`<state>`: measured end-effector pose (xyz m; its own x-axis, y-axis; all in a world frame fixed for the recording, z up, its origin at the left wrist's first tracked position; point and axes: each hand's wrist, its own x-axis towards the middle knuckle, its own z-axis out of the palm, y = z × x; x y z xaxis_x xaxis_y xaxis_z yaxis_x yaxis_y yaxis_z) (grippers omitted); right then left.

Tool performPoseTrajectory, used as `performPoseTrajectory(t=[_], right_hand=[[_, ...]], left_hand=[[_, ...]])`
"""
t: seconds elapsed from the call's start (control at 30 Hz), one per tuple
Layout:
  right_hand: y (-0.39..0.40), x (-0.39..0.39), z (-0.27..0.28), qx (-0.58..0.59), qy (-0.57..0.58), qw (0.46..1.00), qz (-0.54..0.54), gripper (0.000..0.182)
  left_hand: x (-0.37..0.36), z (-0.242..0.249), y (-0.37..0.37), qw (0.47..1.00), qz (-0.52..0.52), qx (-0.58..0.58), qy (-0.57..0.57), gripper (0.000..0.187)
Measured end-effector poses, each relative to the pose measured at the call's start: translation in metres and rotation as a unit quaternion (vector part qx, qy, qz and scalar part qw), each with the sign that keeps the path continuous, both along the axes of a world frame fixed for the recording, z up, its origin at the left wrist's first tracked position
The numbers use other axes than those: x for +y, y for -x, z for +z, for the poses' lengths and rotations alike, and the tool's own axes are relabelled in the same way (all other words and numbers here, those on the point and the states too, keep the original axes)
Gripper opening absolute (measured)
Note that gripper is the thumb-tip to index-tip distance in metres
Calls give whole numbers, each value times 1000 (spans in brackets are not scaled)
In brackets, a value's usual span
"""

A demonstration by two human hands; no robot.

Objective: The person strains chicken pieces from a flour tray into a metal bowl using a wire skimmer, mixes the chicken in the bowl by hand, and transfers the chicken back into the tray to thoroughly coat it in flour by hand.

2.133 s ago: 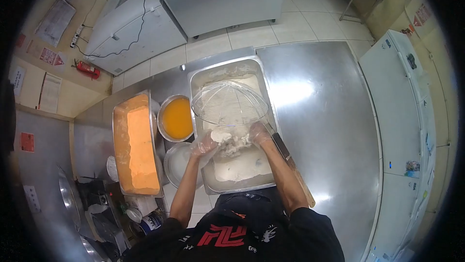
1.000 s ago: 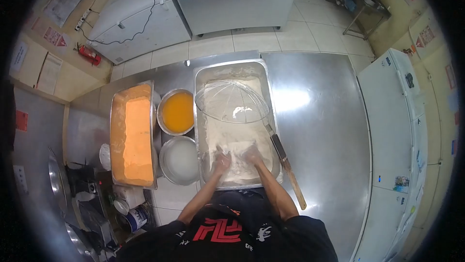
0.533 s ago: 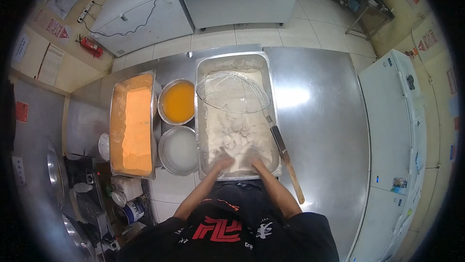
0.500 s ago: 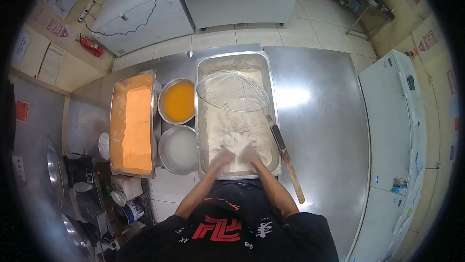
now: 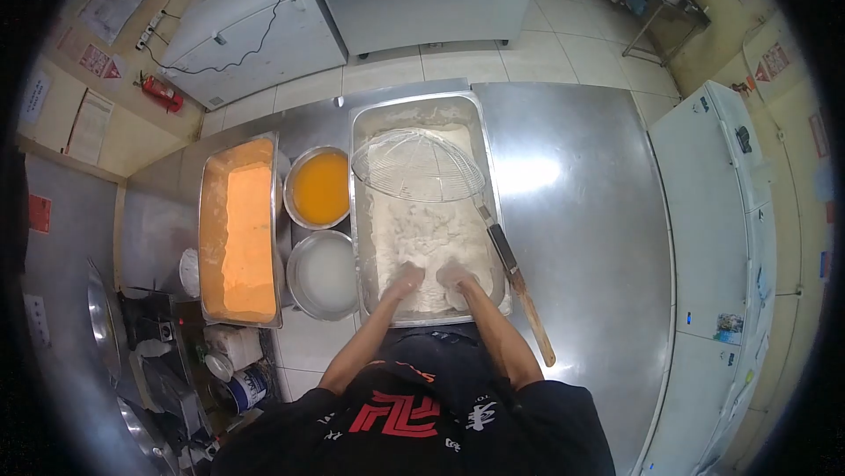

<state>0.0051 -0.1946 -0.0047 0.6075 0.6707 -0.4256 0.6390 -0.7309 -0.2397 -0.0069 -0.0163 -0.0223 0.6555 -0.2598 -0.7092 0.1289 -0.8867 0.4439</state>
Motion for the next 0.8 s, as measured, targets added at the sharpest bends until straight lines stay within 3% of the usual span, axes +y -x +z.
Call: performPoseTrajectory(t=[0.03,0.07,0.1,0.13,0.17,0.2,0.23,0.27,0.33,0.4,0.43,0.47,0.53,0.6,0.67,0.7,0.73,0.8], right_hand=[[-9,1,18,52,45,998,-12,15],[-11,1,17,51,44,998,-14,15],[-9,-1,16,74,-224,936,-262,22],[-7,-4,13,89,-460,745,-475,31],[-10,-6,17,91,-457,747,-474,31],[-15,-9,22,22,-310,836,-451,45],[-19,-9,28,-48,-152,896,-414,59],[-23,-6,25,-49,-151,895,-416,59],[-38,5,-4,-116,-2,954,-278,65],[-59,16,-11,-107,10,953,-285,59],[-72,20,-2,-81,-2,949,-306,56],[-83,21,13,-40,-17,942,-332,54],[-101,20,46,31,-51,926,-373,49],[-107,16,65,35,-88,916,-390,45],[-105,7,71,19,-140,903,-406,40],[-101,2,72,17,-143,902,-408,40],[-94,-4,72,-30,-154,917,-367,39],[-91,-9,71,-76,-163,928,-327,38]], left_hand=[[9,-21,-2,979,-71,-186,41,35],[9,3,-6,978,28,-183,92,38],[8,31,-10,962,127,-185,153,42],[6,59,-13,932,217,-194,216,49],[4,83,-23,903,130,-404,70,58],[4,89,-29,807,30,-584,-82,68],[5,55,-36,808,29,-583,-80,68],[6,-7,-50,803,-69,-543,-236,72],[0,-14,-69,768,-162,-487,-384,76],[-13,69,-85,876,-86,-452,-146,63],[-8,49,-97,874,-85,-455,-146,63],[3,8,-105,919,4,-394,-8,58],[13,3,-110,934,91,-320,129,54],[16,82,-123,967,171,-174,74,50],[15,166,-115,967,151,-195,59,50],[15,186,-112,969,131,-204,44,50],[19,181,-107,969,128,-205,42,50],[37,148,-92,938,144,-313,47,45]])
